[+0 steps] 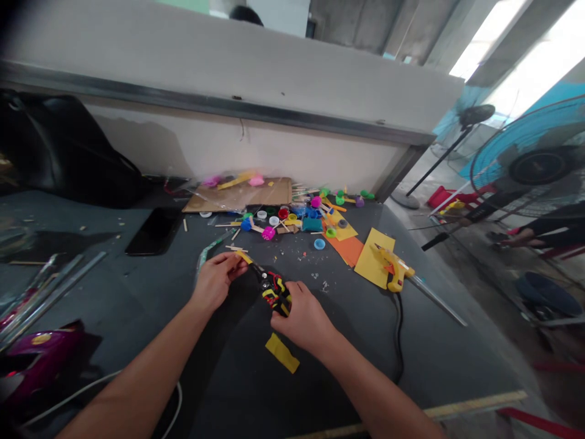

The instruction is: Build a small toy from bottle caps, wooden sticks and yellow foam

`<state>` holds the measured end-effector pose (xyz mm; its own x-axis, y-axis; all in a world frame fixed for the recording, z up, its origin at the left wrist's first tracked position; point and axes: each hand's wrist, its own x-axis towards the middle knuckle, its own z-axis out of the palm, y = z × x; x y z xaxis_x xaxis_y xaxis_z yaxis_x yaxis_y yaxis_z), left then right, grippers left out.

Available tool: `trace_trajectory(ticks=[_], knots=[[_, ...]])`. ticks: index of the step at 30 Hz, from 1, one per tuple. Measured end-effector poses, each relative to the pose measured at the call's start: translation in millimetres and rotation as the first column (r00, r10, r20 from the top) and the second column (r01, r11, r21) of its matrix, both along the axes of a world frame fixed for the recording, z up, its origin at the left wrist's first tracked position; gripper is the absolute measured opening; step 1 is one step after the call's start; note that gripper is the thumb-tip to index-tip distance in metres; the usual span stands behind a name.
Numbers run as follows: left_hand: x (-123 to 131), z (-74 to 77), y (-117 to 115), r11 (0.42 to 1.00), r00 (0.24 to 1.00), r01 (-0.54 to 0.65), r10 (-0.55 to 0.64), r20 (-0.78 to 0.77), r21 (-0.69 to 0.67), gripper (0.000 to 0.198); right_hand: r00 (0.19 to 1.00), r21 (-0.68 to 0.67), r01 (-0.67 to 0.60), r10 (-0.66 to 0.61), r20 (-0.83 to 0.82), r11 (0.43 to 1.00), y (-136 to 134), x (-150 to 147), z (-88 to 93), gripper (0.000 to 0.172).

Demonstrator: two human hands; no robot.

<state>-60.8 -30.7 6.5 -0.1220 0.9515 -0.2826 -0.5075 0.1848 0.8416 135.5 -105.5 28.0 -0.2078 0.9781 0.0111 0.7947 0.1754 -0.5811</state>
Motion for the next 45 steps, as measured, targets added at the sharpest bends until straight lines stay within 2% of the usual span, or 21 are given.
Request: trace_trajectory(ticks=[16, 36, 45], knots=[[1.7, -0.2, -2.1, 0.995, 0.997, 0.074, -0.072, -0.042, 0.059, 0.026, 0.999, -0.008, 0.025, -0.025, -0.025, 1.000, 0.7, -1.3, 0.2, 0.038], [-0.9, -2.0, -1.7, 0.994, 0.993, 0.105, -0.102, -0.057, 0.043, 0.026, 0.999, -0.011, -0.012, 0.011, -0.041, 1.000, 3.7, 3.6, 2.1, 0.037], [0.5, -1.4, -3.3, 0.988, 0.985, 0.153, -0.150, -0.086, 0.032, 0.026, 0.999, -0.023, -0.007, 0.006, -0.048, 1.000, 8.1, 4.5, 5.1, 0.039]])
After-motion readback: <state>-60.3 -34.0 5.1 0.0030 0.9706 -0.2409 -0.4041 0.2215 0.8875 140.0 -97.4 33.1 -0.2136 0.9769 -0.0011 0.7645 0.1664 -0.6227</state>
